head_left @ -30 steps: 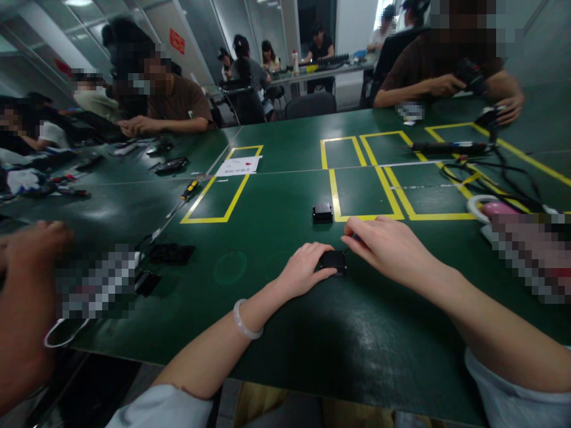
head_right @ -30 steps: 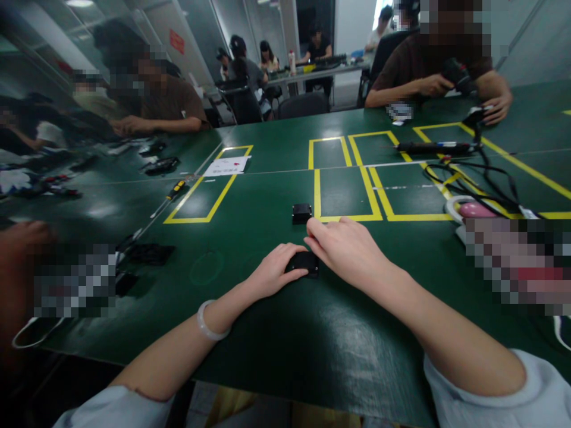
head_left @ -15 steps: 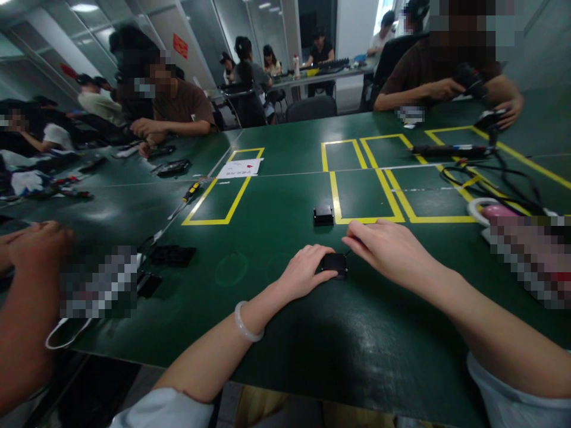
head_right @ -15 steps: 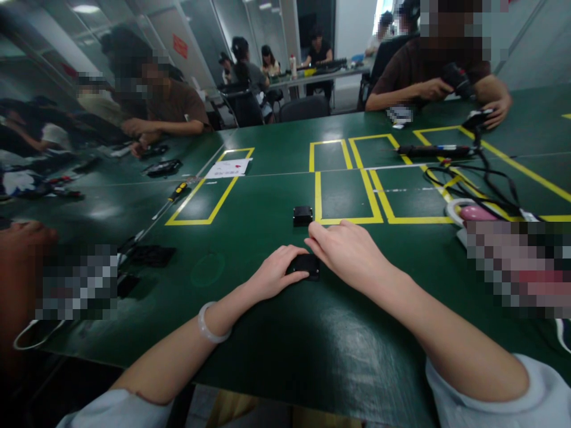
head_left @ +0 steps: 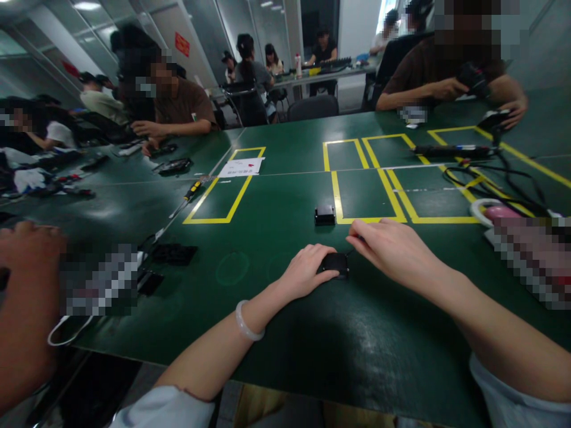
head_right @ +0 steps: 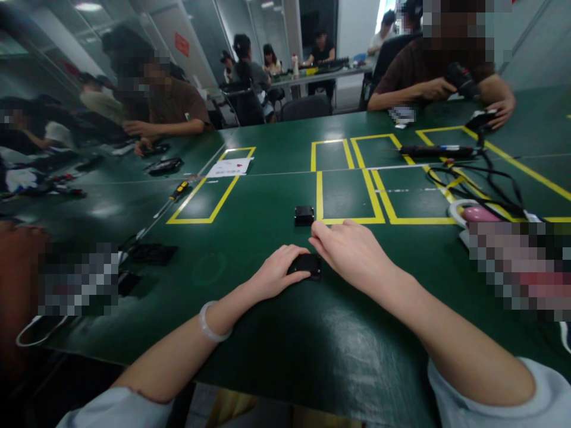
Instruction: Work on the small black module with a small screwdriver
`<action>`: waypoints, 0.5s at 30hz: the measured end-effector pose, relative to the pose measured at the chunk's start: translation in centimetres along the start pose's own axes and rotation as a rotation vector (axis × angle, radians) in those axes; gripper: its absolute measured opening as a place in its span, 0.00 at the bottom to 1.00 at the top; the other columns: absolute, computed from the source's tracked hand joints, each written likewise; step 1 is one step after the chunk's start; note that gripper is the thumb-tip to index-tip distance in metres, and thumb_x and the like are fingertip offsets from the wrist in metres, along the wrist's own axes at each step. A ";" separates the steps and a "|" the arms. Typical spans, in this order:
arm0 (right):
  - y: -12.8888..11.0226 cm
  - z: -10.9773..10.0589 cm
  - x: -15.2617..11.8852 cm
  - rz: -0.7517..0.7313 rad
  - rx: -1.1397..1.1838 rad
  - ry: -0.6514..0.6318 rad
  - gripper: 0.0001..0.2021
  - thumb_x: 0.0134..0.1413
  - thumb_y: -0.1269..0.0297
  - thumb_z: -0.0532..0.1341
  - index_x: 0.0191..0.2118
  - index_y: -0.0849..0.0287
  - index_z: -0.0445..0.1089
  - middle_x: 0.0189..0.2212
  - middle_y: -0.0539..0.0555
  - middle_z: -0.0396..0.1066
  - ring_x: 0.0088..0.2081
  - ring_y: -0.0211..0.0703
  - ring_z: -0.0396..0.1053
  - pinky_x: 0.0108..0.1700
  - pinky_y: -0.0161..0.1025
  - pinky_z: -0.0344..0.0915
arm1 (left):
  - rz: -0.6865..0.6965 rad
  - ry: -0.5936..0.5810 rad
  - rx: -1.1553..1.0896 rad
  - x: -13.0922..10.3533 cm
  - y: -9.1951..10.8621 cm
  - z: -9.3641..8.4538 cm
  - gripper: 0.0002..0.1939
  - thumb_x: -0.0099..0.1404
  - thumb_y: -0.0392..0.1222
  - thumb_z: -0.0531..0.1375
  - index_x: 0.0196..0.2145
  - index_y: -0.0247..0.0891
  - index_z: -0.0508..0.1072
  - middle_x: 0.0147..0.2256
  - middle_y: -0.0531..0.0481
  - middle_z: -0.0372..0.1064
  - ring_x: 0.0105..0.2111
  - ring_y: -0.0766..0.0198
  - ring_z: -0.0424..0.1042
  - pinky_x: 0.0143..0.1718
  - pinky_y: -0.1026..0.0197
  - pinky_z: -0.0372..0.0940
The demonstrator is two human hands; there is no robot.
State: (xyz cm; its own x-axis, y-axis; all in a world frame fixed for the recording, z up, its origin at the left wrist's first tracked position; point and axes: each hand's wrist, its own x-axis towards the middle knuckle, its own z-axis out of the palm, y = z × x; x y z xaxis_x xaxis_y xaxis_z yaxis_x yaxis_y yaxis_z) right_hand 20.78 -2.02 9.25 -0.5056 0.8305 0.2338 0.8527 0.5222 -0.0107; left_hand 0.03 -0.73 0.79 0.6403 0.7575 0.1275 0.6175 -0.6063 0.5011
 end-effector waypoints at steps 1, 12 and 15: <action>0.0 0.1 0.0 -0.001 0.007 0.008 0.09 0.64 0.62 0.47 0.37 0.58 0.62 0.28 0.52 0.72 0.30 0.44 0.69 0.33 0.38 0.55 | 0.002 0.003 0.002 0.0 0.0 0.0 0.18 0.66 0.51 0.57 0.50 0.41 0.64 0.45 0.47 0.66 0.45 0.55 0.64 0.48 0.53 0.61; -0.2 -0.4 0.0 0.011 0.005 -0.027 0.12 0.65 0.59 0.47 0.36 0.57 0.63 0.27 0.53 0.72 0.30 0.45 0.69 0.33 0.39 0.55 | 0.003 0.001 0.016 0.0 0.0 0.0 0.18 0.67 0.52 0.57 0.50 0.40 0.64 0.45 0.47 0.66 0.45 0.55 0.64 0.47 0.53 0.61; -0.1 -0.2 0.0 0.005 0.011 0.001 0.08 0.64 0.63 0.49 0.37 0.58 0.62 0.28 0.52 0.72 0.30 0.44 0.69 0.33 0.38 0.54 | 0.011 0.002 0.017 0.0 0.0 0.0 0.18 0.67 0.51 0.57 0.50 0.40 0.64 0.46 0.47 0.66 0.45 0.56 0.64 0.47 0.54 0.61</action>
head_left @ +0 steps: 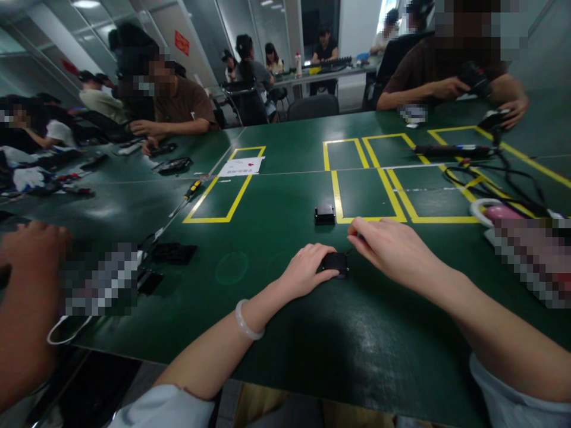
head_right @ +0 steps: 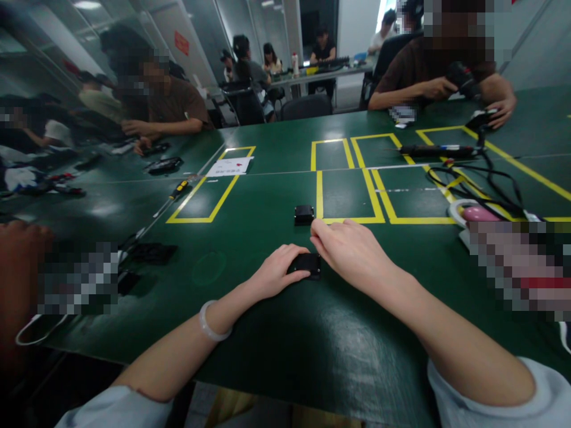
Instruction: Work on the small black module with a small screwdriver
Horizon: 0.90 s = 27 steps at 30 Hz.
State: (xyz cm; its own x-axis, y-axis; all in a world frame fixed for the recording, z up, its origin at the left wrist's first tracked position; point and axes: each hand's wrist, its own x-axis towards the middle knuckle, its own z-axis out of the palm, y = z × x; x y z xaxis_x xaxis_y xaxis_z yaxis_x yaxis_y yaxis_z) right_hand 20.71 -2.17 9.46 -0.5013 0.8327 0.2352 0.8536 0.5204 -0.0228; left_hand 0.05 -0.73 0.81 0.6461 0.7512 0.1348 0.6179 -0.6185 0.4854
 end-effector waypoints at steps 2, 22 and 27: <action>0.0 0.0 -0.1 -0.011 0.018 0.031 0.05 0.62 0.65 0.50 0.38 0.58 0.61 0.29 0.52 0.72 0.31 0.43 0.70 0.33 0.37 0.55 | 0.001 0.001 0.000 0.0 0.0 0.0 0.18 0.67 0.51 0.57 0.50 0.40 0.64 0.46 0.47 0.66 0.45 0.56 0.64 0.47 0.54 0.61; 0.1 0.1 -0.1 -0.019 -0.017 0.010 0.11 0.65 0.58 0.48 0.35 0.56 0.61 0.26 0.51 0.71 0.29 0.45 0.69 0.33 0.39 0.56 | 0.011 0.006 -0.002 0.0 -0.2 0.1 0.19 0.67 0.52 0.56 0.51 0.40 0.64 0.45 0.47 0.67 0.44 0.56 0.65 0.47 0.55 0.61; 0.3 0.4 -0.1 -0.024 -0.005 0.076 0.05 0.62 0.64 0.51 0.39 0.57 0.61 0.30 0.52 0.72 0.32 0.45 0.71 0.33 0.38 0.57 | 0.012 0.009 -0.010 0.0 -0.3 0.1 0.18 0.67 0.52 0.56 0.50 0.40 0.64 0.46 0.48 0.67 0.44 0.56 0.65 0.47 0.55 0.60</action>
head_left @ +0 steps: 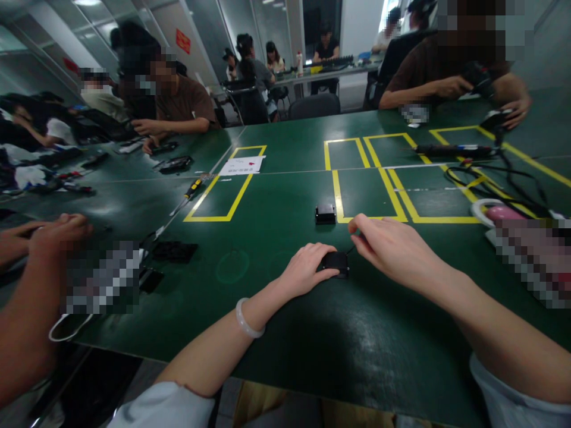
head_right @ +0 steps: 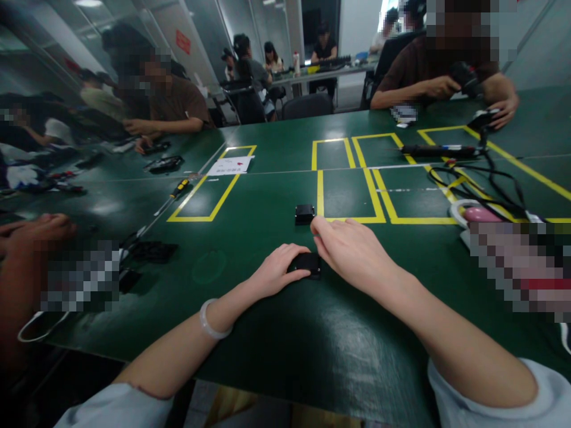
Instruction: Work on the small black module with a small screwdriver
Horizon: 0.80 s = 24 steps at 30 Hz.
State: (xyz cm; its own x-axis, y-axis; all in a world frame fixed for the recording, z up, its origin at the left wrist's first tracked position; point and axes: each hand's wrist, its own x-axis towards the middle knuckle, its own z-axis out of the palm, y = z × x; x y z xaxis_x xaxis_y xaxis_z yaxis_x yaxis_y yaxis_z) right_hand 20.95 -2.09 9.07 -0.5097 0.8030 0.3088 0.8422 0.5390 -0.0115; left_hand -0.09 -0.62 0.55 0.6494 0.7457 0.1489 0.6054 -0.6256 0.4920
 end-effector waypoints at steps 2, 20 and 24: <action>-0.1 -0.1 0.0 -0.003 0.018 0.015 0.05 0.61 0.64 0.52 0.40 0.58 0.60 0.31 0.52 0.72 0.33 0.45 0.71 0.34 0.37 0.57 | 0.010 -0.004 -0.004 0.0 0.0 0.0 0.18 0.67 0.52 0.57 0.50 0.40 0.64 0.46 0.48 0.67 0.44 0.56 0.65 0.47 0.55 0.61; -0.2 0.1 0.2 -0.023 -0.084 -0.002 0.10 0.64 0.61 0.49 0.34 0.57 0.61 0.27 0.51 0.71 0.31 0.44 0.70 0.36 0.39 0.56 | 0.000 -0.006 0.002 0.1 0.1 -0.1 0.18 0.67 0.52 0.57 0.49 0.40 0.64 0.46 0.47 0.67 0.44 0.56 0.65 0.46 0.55 0.61; -0.3 0.1 0.2 -0.045 -0.100 0.015 0.07 0.63 0.64 0.50 0.36 0.58 0.62 0.27 0.52 0.71 0.30 0.44 0.70 0.36 0.40 0.55 | -0.003 -0.008 -0.007 0.1 0.2 -0.1 0.18 0.67 0.52 0.56 0.50 0.40 0.64 0.46 0.47 0.68 0.45 0.56 0.65 0.47 0.54 0.60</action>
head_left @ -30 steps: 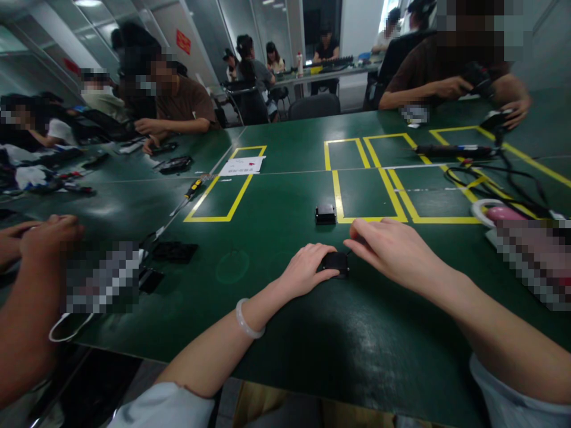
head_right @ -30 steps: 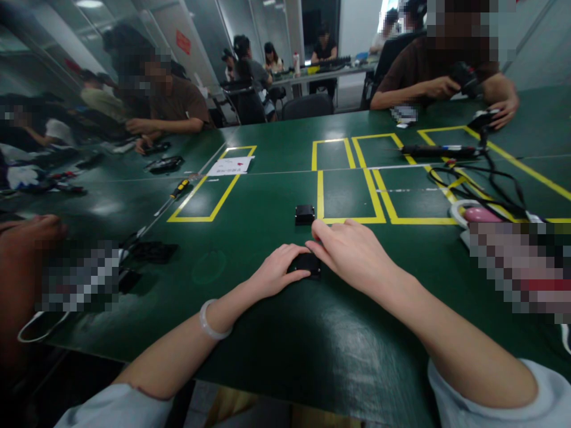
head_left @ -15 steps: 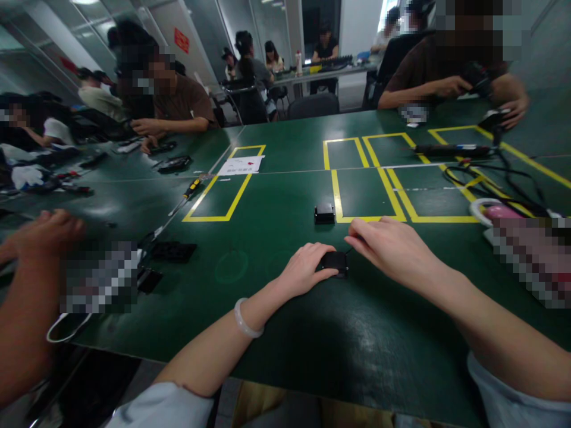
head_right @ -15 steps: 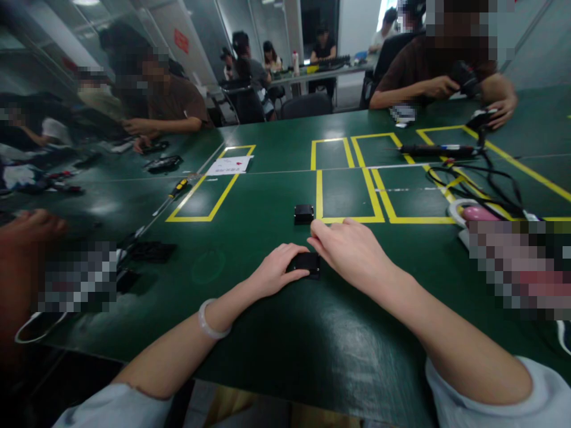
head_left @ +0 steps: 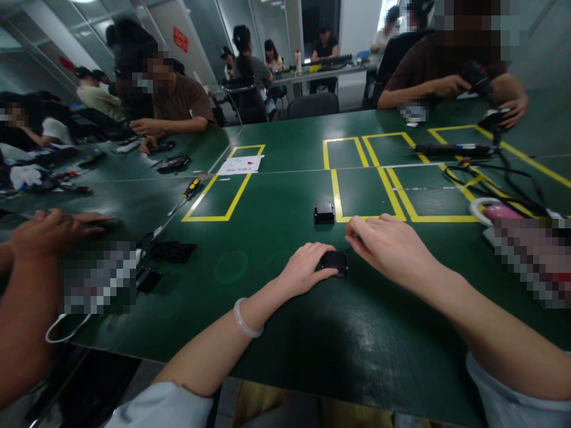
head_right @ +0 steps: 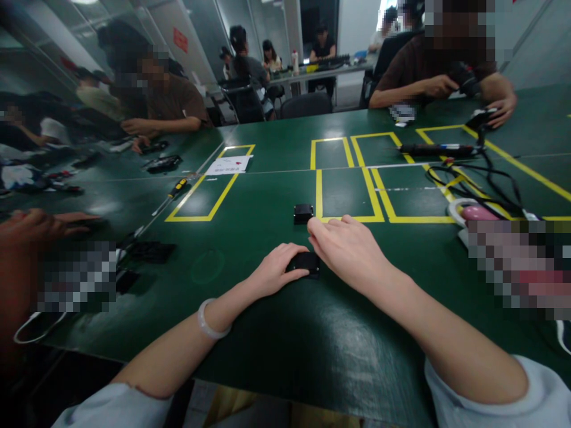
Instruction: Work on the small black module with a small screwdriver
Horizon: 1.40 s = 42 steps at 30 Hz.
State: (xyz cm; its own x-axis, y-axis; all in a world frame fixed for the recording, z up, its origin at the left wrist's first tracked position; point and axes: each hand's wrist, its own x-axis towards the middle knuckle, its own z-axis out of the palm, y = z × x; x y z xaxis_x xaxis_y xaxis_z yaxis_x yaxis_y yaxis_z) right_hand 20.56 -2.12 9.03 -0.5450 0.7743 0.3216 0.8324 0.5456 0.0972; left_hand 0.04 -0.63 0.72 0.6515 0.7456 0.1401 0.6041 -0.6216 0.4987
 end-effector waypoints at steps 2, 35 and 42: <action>-0.1 -0.2 0.0 -0.011 0.031 0.008 0.05 0.61 0.66 0.51 0.37 0.59 0.62 0.29 0.52 0.72 0.31 0.44 0.70 0.36 0.40 0.55 | 0.004 0.004 -0.003 0.0 0.0 0.0 0.18 0.67 0.52 0.57 0.50 0.40 0.64 0.47 0.47 0.68 0.45 0.56 0.65 0.47 0.54 0.60; -0.4 -0.3 -0.1 -0.017 0.063 -0.088 0.10 0.65 0.62 0.48 0.35 0.58 0.61 0.25 0.51 0.71 0.26 0.42 0.67 0.33 0.39 0.53 | -0.010 -0.002 -0.007 0.1 0.0 0.0 0.19 0.66 0.52 0.57 0.51 0.41 0.64 0.46 0.47 0.68 0.45 0.55 0.65 0.47 0.53 0.61; -0.4 -0.7 -0.1 -0.028 0.112 -0.081 0.08 0.63 0.62 0.50 0.37 0.58 0.62 0.30 0.52 0.72 0.32 0.43 0.69 0.34 0.38 0.54 | -0.003 0.004 -0.003 0.1 0.1 0.0 0.19 0.66 0.51 0.57 0.50 0.40 0.64 0.46 0.47 0.68 0.45 0.55 0.65 0.47 0.53 0.61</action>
State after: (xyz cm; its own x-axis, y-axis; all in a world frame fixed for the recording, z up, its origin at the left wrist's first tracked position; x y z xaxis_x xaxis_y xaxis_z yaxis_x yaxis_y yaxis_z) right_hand 20.36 -2.66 9.60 -0.5781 0.7791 0.2425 0.8028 0.5963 -0.0020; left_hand 0.13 -0.61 0.75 0.6479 0.7484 0.1417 0.6046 -0.6184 0.5020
